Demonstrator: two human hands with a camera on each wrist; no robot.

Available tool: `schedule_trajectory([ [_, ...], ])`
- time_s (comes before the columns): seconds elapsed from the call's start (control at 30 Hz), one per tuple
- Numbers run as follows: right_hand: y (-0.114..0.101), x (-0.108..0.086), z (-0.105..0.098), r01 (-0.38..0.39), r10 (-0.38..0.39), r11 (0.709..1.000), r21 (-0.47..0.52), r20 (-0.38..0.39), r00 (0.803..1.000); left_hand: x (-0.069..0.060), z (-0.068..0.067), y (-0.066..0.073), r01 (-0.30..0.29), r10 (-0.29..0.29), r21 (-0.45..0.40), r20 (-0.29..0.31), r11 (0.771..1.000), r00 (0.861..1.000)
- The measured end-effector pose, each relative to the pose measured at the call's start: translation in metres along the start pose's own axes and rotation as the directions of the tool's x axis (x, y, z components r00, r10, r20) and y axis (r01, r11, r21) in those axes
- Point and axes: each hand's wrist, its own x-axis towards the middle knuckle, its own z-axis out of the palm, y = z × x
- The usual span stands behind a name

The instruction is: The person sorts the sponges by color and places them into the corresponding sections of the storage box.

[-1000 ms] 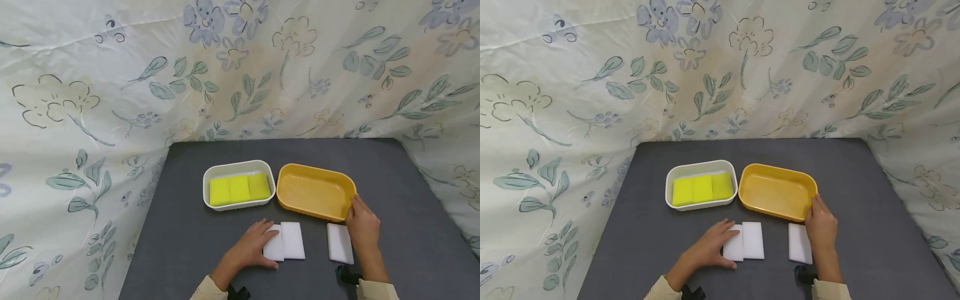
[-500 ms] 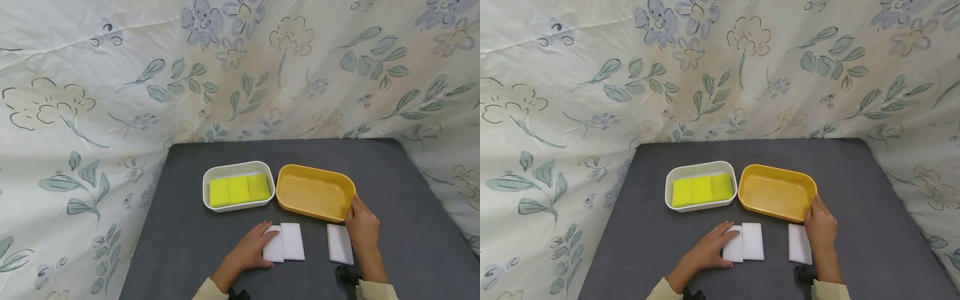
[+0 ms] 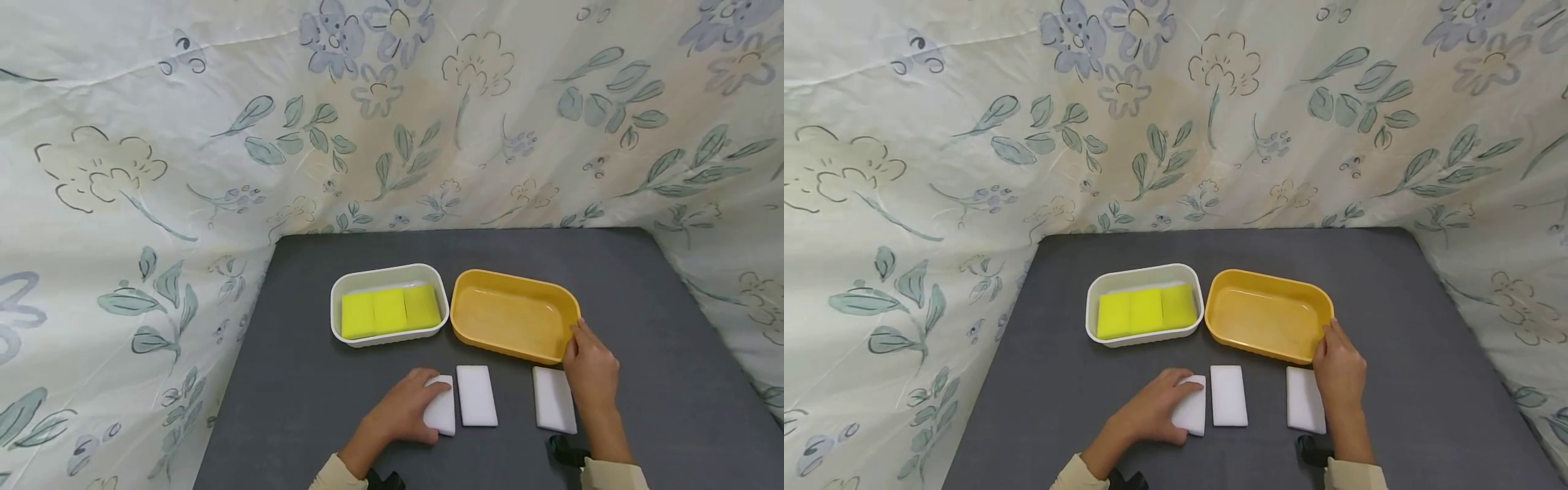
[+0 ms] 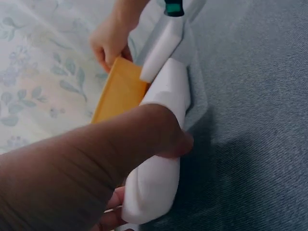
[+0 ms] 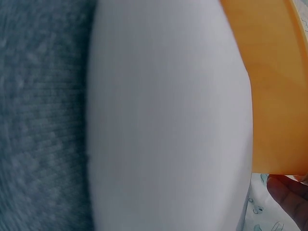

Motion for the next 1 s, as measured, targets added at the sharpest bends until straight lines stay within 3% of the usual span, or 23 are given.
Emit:
schedule_trajectory([
  [0.23,0.000,0.002,-0.002,-0.006,0.006,1.000,-0.004,0.011,1.000,-0.004,-0.008,0.002,0.025,-0.021,-0.103,0.035,0.994,0.999],
  [0.4,0.002,0.003,-0.002,-0.001,0.001,1.000,-0.004,0.015,1.000,0.003,-0.017,0.008,-0.014,0.016,-0.112,0.017,0.994,1.000],
  [0.73,0.004,0.002,-0.003,-0.021,0.021,1.000,-0.002,0.017,1.000,0.048,-0.045,0.016,-0.086,0.086,0.012,0.014,0.996,0.996],
  [1.0,0.003,0.002,-0.003,0.017,-0.017,1.000,0.004,-0.012,1.000,0.079,-0.056,0.016,-0.071,0.069,0.048,0.051,0.996,0.996],
])
